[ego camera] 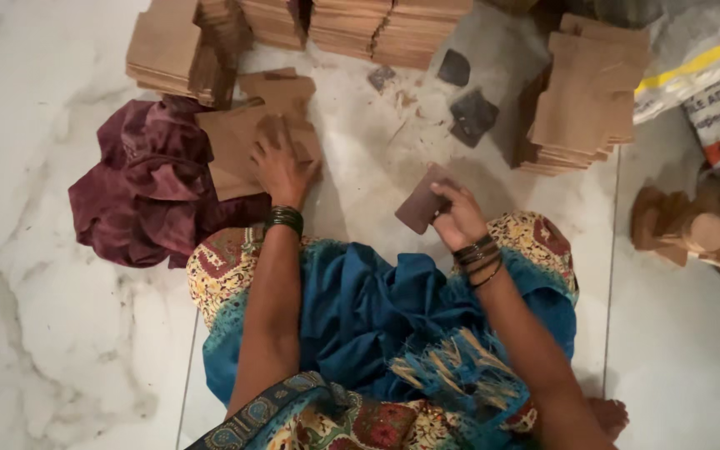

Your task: The person sits on the floor and sands the edges of cut cardboard pieces using a sanding block, rubbing along the edges and corners of each piece. Sanded pieces are set on a pile beside them, and they pick up the next piece to continue sanding.

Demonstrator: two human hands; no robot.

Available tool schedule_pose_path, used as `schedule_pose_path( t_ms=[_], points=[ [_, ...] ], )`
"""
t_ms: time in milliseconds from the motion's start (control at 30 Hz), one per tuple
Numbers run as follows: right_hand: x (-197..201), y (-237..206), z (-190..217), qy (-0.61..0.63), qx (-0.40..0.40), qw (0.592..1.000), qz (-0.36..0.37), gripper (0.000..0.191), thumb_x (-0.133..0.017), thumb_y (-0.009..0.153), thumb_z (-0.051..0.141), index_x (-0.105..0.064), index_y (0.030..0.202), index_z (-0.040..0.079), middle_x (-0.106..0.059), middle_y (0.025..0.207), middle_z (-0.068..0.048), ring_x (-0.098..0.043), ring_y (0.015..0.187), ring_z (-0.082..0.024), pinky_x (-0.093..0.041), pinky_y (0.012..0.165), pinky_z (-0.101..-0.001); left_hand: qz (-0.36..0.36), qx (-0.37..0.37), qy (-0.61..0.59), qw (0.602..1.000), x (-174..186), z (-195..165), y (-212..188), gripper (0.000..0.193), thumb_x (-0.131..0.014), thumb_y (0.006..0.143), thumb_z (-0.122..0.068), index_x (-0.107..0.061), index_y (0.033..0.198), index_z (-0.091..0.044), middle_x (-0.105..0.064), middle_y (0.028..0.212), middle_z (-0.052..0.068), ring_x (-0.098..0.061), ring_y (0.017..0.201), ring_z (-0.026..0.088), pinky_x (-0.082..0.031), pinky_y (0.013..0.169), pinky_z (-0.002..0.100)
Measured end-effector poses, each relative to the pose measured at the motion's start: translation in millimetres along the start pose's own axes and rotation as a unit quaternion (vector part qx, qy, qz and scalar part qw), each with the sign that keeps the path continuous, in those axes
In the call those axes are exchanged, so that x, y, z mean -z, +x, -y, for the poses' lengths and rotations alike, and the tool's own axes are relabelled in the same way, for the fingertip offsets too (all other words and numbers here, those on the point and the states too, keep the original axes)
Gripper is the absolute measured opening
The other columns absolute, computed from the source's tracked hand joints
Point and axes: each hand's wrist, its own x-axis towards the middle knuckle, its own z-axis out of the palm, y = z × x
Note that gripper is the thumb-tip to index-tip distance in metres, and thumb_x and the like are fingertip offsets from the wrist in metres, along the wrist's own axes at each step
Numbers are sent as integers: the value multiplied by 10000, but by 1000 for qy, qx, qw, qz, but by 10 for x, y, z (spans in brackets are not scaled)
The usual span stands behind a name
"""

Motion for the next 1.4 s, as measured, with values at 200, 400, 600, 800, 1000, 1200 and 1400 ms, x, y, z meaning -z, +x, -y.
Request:
schedule_pose_path(
  t_ms=[200, 400, 600, 800, 1000, 1200, 1400],
  points=[
    [115, 90, 72, 21, -25, 999, -22, 120, -716, 975, 80, -679, 1080, 127, -671, 1041, -35, -634, 1048, -218, -531, 978, -469, 49, 37, 31, 998, -58, 11, 33, 1157, -894, 546, -721, -494, 1387, -33, -321, 1584, 120, -376, 1328, 405, -374, 952, 670],
    [169, 136, 49, -5, -30, 1000, -1, 202, -678, 958, 110, -666, 1160, 109, -688, 1136, -45, -652, 1118, -217, -531, 1001, -423, -46, -19, 67, 996, -183, -8, 77, 1036, -895, 623, -682, -487, 1305, -19, -359, 1555, 131, -387, 1280, 402, -394, 928, 661],
    [535, 339, 221, 45, 19, 998, 25, 127, -700, 1070, 39, -634, 1161, 97, -652, 1146, -60, -634, 1111, -244, -527, 996, -441, 36, 25, -43, 998, -290, -36, 135, 1268, -956, 579, -589, -306, 1534, -65, -474, 1390, 183, -429, 1226, 449, -402, 926, 642],
    [705, 392, 370, 101, 38, 992, -57, 191, -710, 1019, 88, -651, 1199, 70, -686, 1265, -73, -646, 1200, -217, -550, 1072, -371, 252, 60, -648, 716, -363, -249, -2, 1381, -963, 590, -441, -118, 1641, -142, -596, 1342, 202, -670, 1137, 312, -582, 970, 433],
    [527, 296, 177, 5, 30, 1000, -4, 253, -747, 1019, 178, -636, 1246, 155, -642, 1221, -1, -615, 1143, -171, -532, 922, -353, 179, -154, -509, 828, -177, -659, -263, 1432, -1022, 503, -434, -164, 1606, -118, -610, 1317, 184, -612, 1188, 345, -522, 1021, 462],
    [435, 238, 191, -24, 17, 999, 44, 277, -731, 1028, 244, -586, 1241, 144, -637, 1247, -13, -628, 1201, -187, -549, 988, -370, 88, -369, -421, 824, -51, -571, -277, 1326, -1061, 564, -445, -277, 1581, -113, -439, 1578, 158, -411, 1363, 379, -365, 1205, 481],
    [283, 414, 239, -37, 45, 998, 39, 331, -732, 1037, 204, -572, 1319, 139, -620, 1272, -13, -630, 1205, -187, -543, 996, -380, 233, -86, -788, 564, -393, -553, -261, 1243, -955, 790, -223, -33, 1617, -119, -423, 1568, 140, -560, 1269, 284, -552, 896, 414]
  ],
)
